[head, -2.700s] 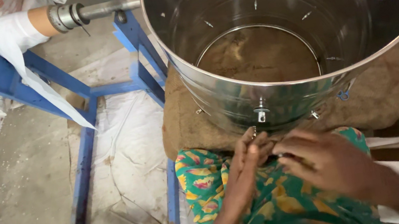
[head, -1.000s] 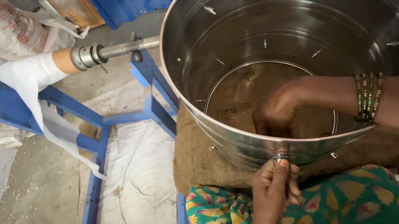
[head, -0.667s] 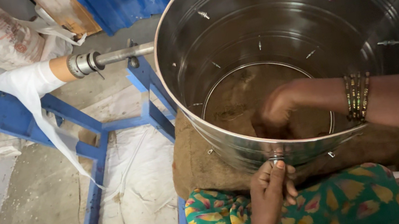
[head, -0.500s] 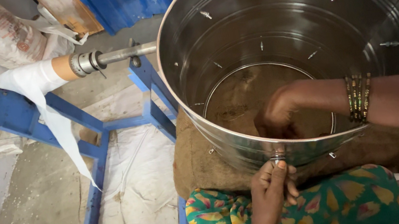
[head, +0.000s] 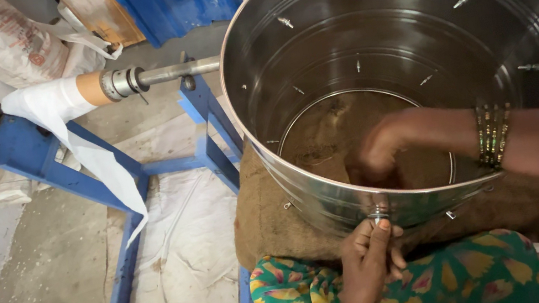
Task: The person sits on the floor and attaches metal clips to a large cylindrical metal container. They repeatedly pick up clips from a nearby orange tray, position them on the container's rim, and secure them by hand. The container is rotated occasionally to access different attachment points.
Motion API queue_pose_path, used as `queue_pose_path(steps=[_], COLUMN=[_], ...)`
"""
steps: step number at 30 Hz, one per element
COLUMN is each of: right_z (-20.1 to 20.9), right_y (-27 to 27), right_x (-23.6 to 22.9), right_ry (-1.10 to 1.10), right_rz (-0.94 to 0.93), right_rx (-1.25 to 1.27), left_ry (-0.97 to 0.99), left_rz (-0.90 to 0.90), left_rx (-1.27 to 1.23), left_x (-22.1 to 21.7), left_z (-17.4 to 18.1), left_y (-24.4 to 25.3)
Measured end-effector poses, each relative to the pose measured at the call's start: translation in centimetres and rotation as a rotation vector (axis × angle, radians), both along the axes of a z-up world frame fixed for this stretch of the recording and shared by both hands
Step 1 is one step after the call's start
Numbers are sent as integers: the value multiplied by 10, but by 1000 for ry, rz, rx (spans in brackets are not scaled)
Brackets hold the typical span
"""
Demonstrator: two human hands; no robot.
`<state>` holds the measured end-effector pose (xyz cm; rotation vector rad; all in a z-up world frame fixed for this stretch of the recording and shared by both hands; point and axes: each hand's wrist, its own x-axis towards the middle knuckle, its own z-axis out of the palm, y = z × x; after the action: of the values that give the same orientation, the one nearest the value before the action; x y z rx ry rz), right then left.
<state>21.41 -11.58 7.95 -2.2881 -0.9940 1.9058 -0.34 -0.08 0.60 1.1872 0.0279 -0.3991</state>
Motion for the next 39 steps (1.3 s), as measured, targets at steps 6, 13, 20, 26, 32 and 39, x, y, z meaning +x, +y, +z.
queue_pose_path(steps=[6, 13, 20, 26, 32, 39], right_z=[18, 39, 45, 32, 30, 7], right_y=[7, 14, 16, 13, 12, -11], right_x=[-16, -23, -24, -19, -22, 3], right_ry=[21, 73, -57, 27, 19, 27], right_rz=[-114, -269, -150, -5, -163, -155], right_rx=[-98, -91, -89, -62, -137, 33], left_ry=[33, 74, 96, 64, -20, -31], left_rz=[4, -5, -6, 19, 65, 40], left_rx=[-143, -141, -114, -43, 14, 4], left_x=[2, 2, 3, 1, -2, -3], left_z=[-7, -5, 0, 0, 0, -5], left_y=[0, 2, 2, -1, -1, -3])
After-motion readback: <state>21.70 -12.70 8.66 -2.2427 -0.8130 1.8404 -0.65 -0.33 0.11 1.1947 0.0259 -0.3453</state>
